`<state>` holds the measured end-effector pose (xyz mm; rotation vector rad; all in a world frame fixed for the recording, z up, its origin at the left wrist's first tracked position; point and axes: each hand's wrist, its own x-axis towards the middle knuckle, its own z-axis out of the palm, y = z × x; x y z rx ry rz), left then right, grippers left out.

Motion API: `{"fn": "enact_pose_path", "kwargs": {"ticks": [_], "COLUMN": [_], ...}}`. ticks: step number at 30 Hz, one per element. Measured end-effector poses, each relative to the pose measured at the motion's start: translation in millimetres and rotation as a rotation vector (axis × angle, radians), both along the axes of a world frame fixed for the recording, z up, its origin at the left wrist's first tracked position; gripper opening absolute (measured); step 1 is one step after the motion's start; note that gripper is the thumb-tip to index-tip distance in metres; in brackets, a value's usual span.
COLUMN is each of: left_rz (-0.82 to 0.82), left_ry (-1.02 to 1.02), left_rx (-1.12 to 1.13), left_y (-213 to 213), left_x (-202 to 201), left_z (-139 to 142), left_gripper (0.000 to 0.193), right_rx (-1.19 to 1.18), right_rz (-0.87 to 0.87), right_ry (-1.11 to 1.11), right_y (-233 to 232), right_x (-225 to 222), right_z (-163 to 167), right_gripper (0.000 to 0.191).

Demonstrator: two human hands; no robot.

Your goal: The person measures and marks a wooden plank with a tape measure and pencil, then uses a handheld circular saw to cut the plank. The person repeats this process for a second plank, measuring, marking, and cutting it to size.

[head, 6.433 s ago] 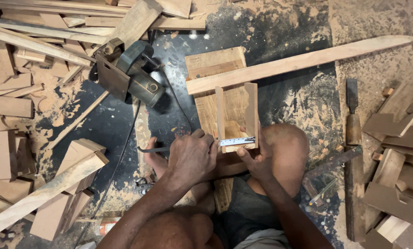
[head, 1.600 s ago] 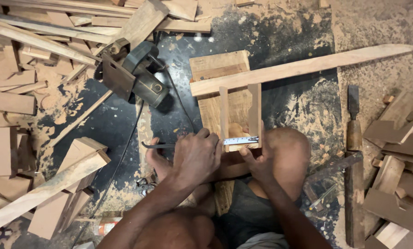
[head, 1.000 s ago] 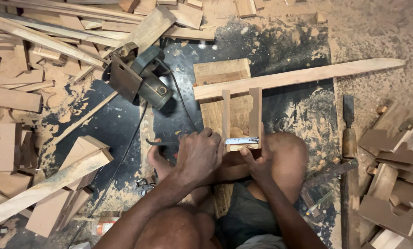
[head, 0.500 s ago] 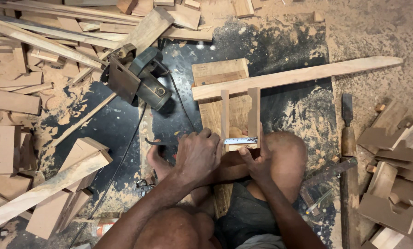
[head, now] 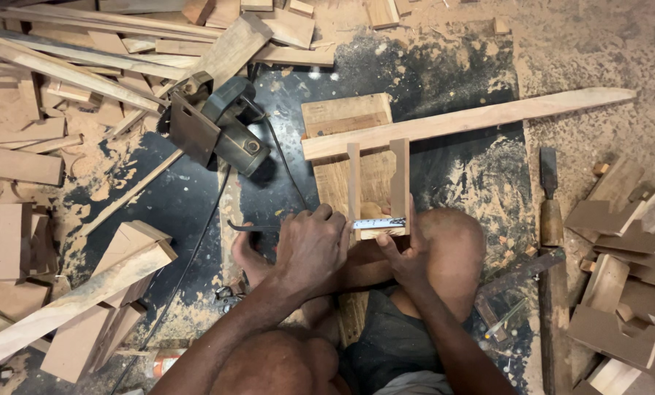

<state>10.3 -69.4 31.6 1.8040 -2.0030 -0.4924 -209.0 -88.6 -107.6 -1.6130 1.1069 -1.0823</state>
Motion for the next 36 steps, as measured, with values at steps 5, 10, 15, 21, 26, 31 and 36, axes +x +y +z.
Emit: {"fn": "enact_pose_path", "kwargs": {"ticks": [5,10,15,21,26,31,36], "left_rz": [-0.010,-0.010,-0.006,0.001,-0.003,-0.019,-0.016], "left_ry": [-0.013,-0.018,-0.012,-0.021,-0.014,-0.028,-0.023], "left_rx": [-0.015,-0.012,-0.001,-0.006,-0.018,0.021,-0.006], "left_y": [0,0,0,0,0,0,1], "left_x": [1,1,2,1,1,2,1], "left_z": [-2,-2,-3,-3,-4,-5,-4], "left_gripper": [0.025,0.026,0.025,0.026,0.027,0.028,0.027], "right_rx": [0.010,0.033,0.020,0.054,0.052,0.064,0.083], "right_rz": [-0.004,0.003,-0.002,-0.027,-0.037,-0.037,-0.034], "right_ry": [0.016,-0.019,0.008,-0.014,0.017,0.023,0.012], "right_y": [-1,-1,-1,3,3,3,4], "right_x": [-1,0,2,5,6,6,5], "right_z": [-2,-2,4,17,23,21,21], "right_gripper": [0.087,0.087,0.086,0.081,0.079,0.078,0.080]}}
